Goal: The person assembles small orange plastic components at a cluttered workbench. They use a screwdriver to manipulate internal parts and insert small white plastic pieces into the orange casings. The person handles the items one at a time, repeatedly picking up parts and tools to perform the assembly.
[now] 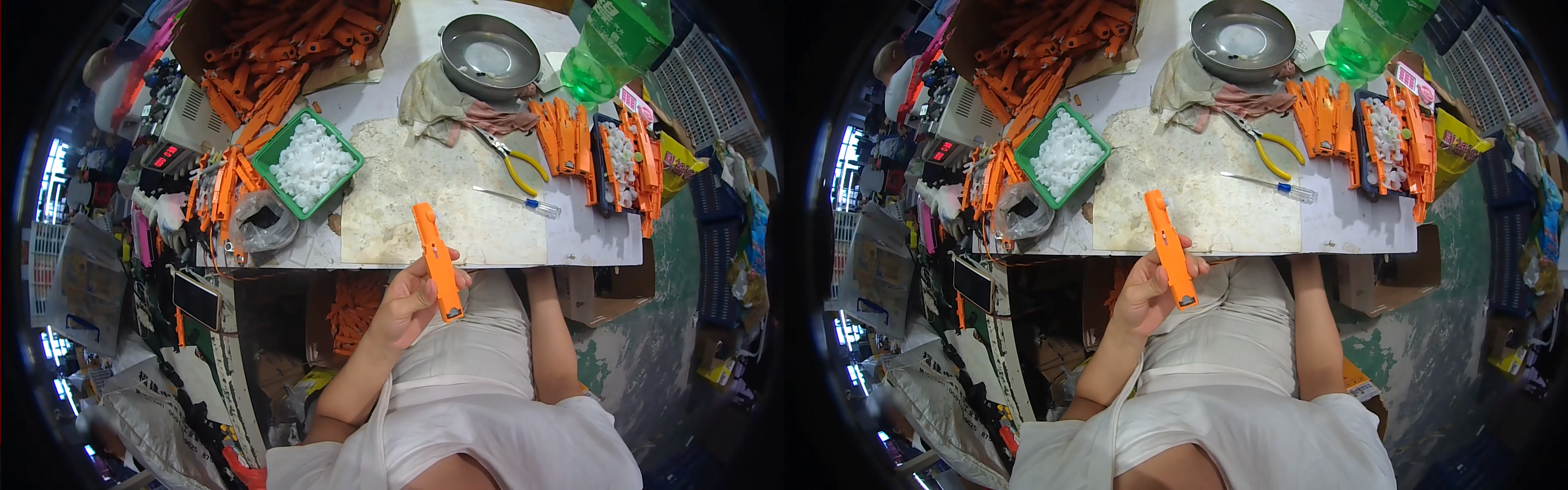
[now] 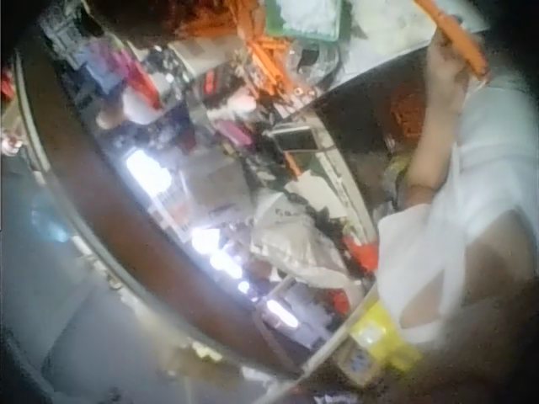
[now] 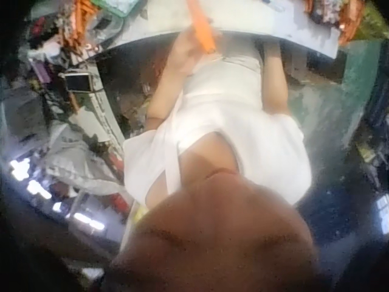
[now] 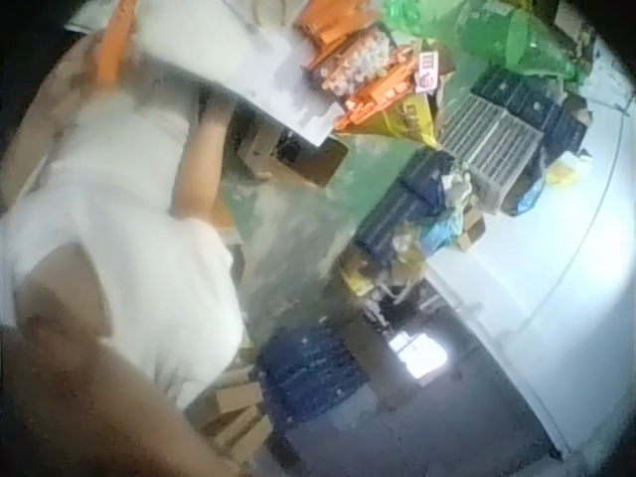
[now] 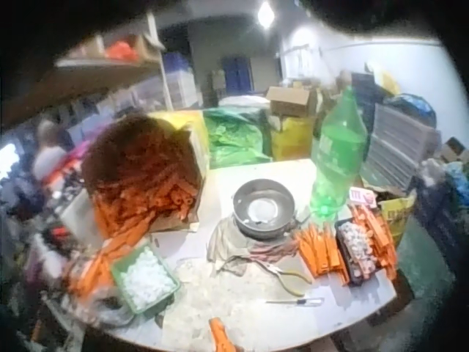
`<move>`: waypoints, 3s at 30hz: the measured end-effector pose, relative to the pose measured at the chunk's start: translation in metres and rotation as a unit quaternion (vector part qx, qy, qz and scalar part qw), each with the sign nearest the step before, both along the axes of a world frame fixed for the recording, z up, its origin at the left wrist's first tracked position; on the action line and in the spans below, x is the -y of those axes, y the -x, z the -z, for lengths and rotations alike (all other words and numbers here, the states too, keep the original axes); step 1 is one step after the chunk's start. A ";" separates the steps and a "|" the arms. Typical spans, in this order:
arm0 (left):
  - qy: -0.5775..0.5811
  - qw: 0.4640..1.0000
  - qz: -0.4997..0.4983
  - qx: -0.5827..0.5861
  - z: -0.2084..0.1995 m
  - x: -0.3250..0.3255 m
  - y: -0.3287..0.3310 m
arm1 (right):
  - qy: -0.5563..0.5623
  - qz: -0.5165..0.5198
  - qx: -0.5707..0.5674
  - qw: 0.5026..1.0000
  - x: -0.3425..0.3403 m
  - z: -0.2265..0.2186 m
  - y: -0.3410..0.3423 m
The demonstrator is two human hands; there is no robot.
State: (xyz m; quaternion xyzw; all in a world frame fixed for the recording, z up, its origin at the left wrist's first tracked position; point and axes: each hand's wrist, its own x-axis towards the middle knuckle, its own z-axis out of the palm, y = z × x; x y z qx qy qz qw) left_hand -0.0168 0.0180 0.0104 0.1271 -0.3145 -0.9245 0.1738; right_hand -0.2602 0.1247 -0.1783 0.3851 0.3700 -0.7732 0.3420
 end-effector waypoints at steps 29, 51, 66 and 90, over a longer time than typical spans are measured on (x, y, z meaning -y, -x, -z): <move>0.195 0.960 -0.199 0.038 -0.048 0.029 0.044 | -0.185 -0.290 -0.825 0.449 0.029 -0.226 -0.104; 0.249 0.938 -0.217 0.105 -0.034 0.044 0.082 | -0.252 -0.275 -0.869 0.326 0.061 -0.211 -0.071; 0.568 0.758 -0.246 0.205 0.004 0.042 0.055 | -0.424 -0.286 -0.769 0.385 0.083 -0.199 0.010; 0.634 0.695 -0.301 0.158 0.006 0.043 0.053 | -0.448 -0.247 -0.792 0.332 0.084 -0.189 0.007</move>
